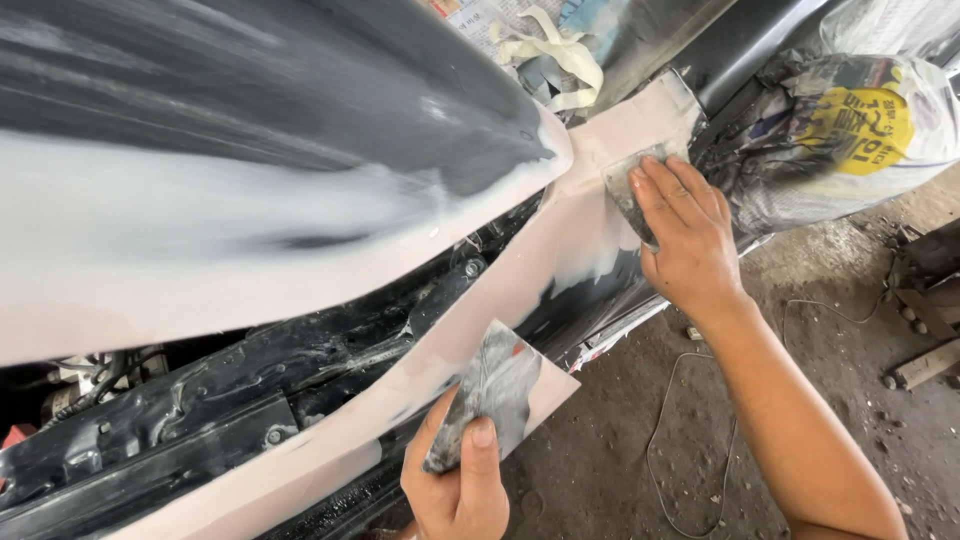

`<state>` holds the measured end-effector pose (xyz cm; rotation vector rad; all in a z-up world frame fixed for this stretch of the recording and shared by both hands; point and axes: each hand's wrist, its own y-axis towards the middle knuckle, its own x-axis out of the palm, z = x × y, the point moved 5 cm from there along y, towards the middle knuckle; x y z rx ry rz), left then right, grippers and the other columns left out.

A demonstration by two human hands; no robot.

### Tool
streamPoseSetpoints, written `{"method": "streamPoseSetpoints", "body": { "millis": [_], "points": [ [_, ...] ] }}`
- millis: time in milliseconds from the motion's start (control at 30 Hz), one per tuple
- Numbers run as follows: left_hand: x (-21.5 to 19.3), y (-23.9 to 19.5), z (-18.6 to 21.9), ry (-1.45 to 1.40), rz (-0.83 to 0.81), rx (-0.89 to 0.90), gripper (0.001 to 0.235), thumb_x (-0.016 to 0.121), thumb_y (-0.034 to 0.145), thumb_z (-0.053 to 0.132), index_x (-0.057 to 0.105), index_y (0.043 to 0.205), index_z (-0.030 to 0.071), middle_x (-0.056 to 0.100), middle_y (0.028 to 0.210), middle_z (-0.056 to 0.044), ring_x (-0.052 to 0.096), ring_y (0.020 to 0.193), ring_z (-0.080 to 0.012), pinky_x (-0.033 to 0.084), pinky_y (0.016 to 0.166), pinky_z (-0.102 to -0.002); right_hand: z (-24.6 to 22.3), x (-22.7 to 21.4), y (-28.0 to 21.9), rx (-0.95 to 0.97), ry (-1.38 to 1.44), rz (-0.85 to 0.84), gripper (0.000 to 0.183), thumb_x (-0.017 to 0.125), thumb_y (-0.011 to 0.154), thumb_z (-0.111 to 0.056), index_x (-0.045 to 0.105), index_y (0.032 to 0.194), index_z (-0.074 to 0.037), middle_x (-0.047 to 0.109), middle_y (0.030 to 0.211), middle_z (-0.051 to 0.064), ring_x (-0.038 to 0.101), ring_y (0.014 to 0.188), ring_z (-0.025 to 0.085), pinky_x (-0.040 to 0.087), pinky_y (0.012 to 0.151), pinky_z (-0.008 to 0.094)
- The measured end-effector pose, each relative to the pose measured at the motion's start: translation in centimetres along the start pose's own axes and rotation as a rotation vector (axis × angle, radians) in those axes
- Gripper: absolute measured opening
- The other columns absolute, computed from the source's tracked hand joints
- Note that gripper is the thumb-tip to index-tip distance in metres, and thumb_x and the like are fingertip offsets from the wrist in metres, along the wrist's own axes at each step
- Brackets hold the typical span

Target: The person sands the front bumper of a car using two sanding blocks. They work on the area where the bumper meets the hood, smoothing a light-colored filler or primer. The person uses both hands to sand different sections of the bumper.

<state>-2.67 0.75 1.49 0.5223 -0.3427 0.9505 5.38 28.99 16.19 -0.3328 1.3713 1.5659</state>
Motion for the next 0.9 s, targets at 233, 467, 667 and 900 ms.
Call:
{"method": "streamPoseSetpoints", "body": {
  "millis": [233,467,667,900],
  "points": [
    [3.2,2.9,0.2,-0.064,-0.039,0.028,0.043,0.059,0.105,0.019,0.061,0.136,-0.010,0.068,0.087,-0.004,0.058,0.075,-0.0069,0.047,0.065,-0.022,-3.8,-7.7,-4.9,0.271,0.603,0.045,0.052,0.055,0.096,0.005,0.057,0.147,-0.007,0.060,0.151,0.014,0.058,0.143,0.033,0.045,0.123,0.044],
    [6.2,4.7,2.8,-0.463,-0.005,-0.265,0.031,0.062,0.101,0.013,0.058,0.122,-0.009,0.071,0.106,-0.008,0.068,0.092,-0.0141,0.057,0.083,-0.029,-8.3,-7.9,-10.5,0.387,0.945,-0.180,0.054,0.052,0.082,0.009,0.063,0.134,-0.005,0.062,0.147,0.018,0.065,0.135,0.030,0.051,0.108,0.040],
    [5.1,4.3,2.9,-0.306,-0.099,0.022,0.035,0.059,0.108,0.017,0.060,0.134,-0.007,0.069,0.106,-0.005,0.064,0.089,-0.0108,0.054,0.078,-0.027,-8.2,-9.7,-10.7,0.308,0.546,0.065,0.059,0.052,0.082,0.010,0.063,0.136,-0.009,0.060,0.149,0.013,0.051,0.149,0.035,0.042,0.124,0.047],
    [5.2,3.9,2.2,-0.144,-0.048,0.139,0.035,0.056,0.109,0.015,0.058,0.135,-0.009,0.068,0.109,-0.006,0.061,0.095,-0.0096,0.052,0.085,-0.025,-12.6,-9.5,-8.7,0.025,0.450,0.072,0.052,0.071,0.080,-0.011,0.067,0.131,-0.016,0.052,0.150,0.011,0.040,0.146,0.040,0.037,0.118,0.056]
  ]
}}
